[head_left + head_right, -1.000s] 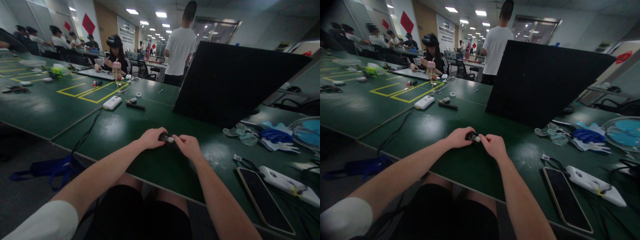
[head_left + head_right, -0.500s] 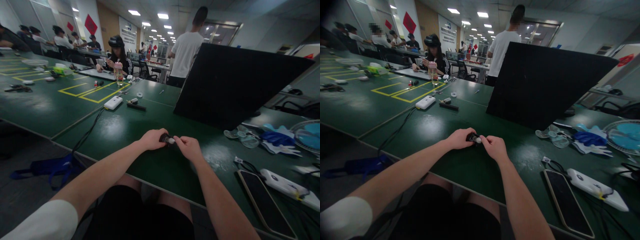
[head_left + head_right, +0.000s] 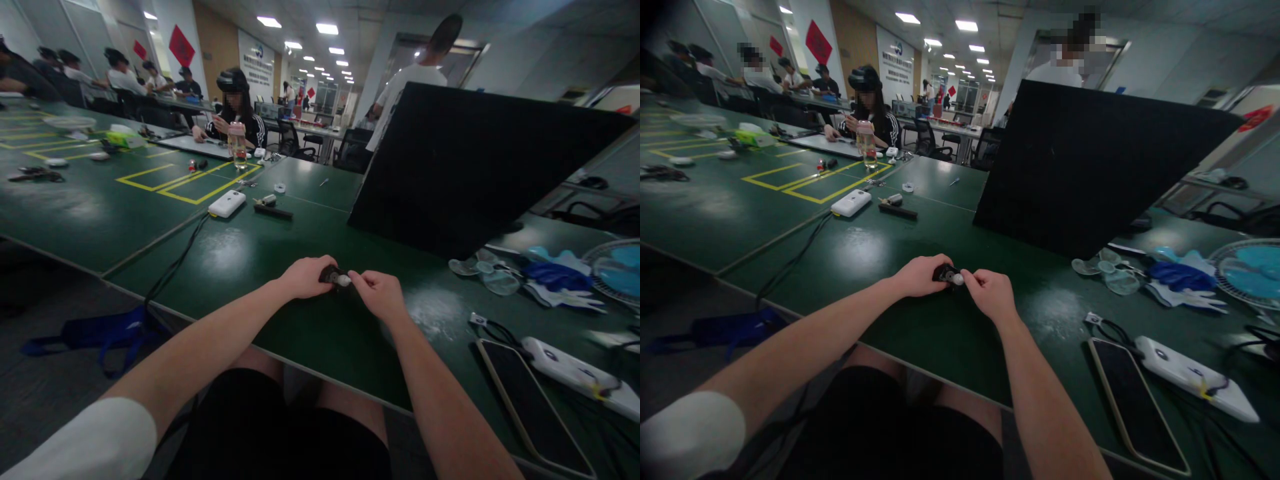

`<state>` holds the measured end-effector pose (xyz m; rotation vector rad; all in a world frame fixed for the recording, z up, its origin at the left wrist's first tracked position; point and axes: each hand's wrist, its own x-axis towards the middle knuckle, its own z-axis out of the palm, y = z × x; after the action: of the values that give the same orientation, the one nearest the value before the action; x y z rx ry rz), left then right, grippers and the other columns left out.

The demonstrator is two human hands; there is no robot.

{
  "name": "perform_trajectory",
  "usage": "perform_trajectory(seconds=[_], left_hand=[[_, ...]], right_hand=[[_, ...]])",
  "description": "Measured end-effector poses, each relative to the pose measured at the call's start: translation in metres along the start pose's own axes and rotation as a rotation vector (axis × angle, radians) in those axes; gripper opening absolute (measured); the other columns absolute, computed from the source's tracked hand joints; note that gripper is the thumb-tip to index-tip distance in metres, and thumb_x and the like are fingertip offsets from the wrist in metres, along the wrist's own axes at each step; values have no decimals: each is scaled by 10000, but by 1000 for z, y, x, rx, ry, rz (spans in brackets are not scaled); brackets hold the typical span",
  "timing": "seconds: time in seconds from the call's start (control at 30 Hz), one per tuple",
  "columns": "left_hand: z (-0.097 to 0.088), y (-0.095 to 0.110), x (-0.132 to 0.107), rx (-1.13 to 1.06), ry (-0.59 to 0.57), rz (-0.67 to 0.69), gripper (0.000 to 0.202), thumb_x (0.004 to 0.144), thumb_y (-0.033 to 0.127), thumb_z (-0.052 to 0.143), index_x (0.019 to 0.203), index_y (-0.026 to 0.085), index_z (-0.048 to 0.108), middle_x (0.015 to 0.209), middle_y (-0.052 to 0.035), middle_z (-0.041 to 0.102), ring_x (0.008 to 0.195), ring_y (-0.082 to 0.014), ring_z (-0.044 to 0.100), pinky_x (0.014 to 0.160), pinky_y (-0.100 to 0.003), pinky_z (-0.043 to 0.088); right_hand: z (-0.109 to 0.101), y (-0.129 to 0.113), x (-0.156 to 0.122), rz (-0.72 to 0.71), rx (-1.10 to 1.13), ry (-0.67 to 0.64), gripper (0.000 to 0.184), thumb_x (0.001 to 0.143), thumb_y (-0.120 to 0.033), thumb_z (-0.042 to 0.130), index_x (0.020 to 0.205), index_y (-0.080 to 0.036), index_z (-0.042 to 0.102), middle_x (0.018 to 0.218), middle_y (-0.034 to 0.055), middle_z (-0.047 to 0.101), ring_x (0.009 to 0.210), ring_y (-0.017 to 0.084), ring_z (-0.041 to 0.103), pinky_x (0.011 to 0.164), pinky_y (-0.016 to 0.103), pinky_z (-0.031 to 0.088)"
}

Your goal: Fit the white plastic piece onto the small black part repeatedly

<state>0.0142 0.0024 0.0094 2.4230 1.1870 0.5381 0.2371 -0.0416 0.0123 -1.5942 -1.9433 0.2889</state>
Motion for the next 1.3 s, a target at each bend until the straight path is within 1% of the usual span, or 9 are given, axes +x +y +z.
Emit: perform_trajectory(seconds=[0.23,0.4,0.7,0.9,1.3], left_hand=[[0,-2,0,-25,5,11,431,842,365,685,1251,283,573,1115,-28,723,987,-243,702,848,-368,543],[-1,-1,0,-36,-6,-4,440,843,347,688,1263,279,577,1143,-34,721,1014,-241,699,871,-365,542],[1,-3,0,-38,6,15,441,838,353,684,1258,280,571,1131,-30,727,986,-237,706,845,-359,546],[1,-2,1,-26,1,-1,452,825,341,694,1258,278,581,1121,-35,729,1001,-244,704,869,-362,543],[1,-3,0,-39,4,12,449,832,350,691,1259,279,574,1128,-30,724,990,-236,700,854,-356,543]], right_hand=[[-1,-3,-1,13,1,2,481,937,-543,566,611,-196,633,557,-1,565,510,135,477,508,287,315],[-1,-2,-1,4,11,-8,471,938,-544,559,628,-199,642,571,3,577,516,137,481,508,286,321],[1,1,0,26,6,-28,475,943,-545,553,633,-197,643,566,-4,568,516,138,487,505,285,319],[1,0,0,-12,-7,-2,500,943,-560,546,606,-199,627,551,-8,549,510,134,465,511,288,305],[0,-2,0,7,7,-44,475,952,-537,542,643,-194,651,576,-1,583,522,140,501,507,285,328]])
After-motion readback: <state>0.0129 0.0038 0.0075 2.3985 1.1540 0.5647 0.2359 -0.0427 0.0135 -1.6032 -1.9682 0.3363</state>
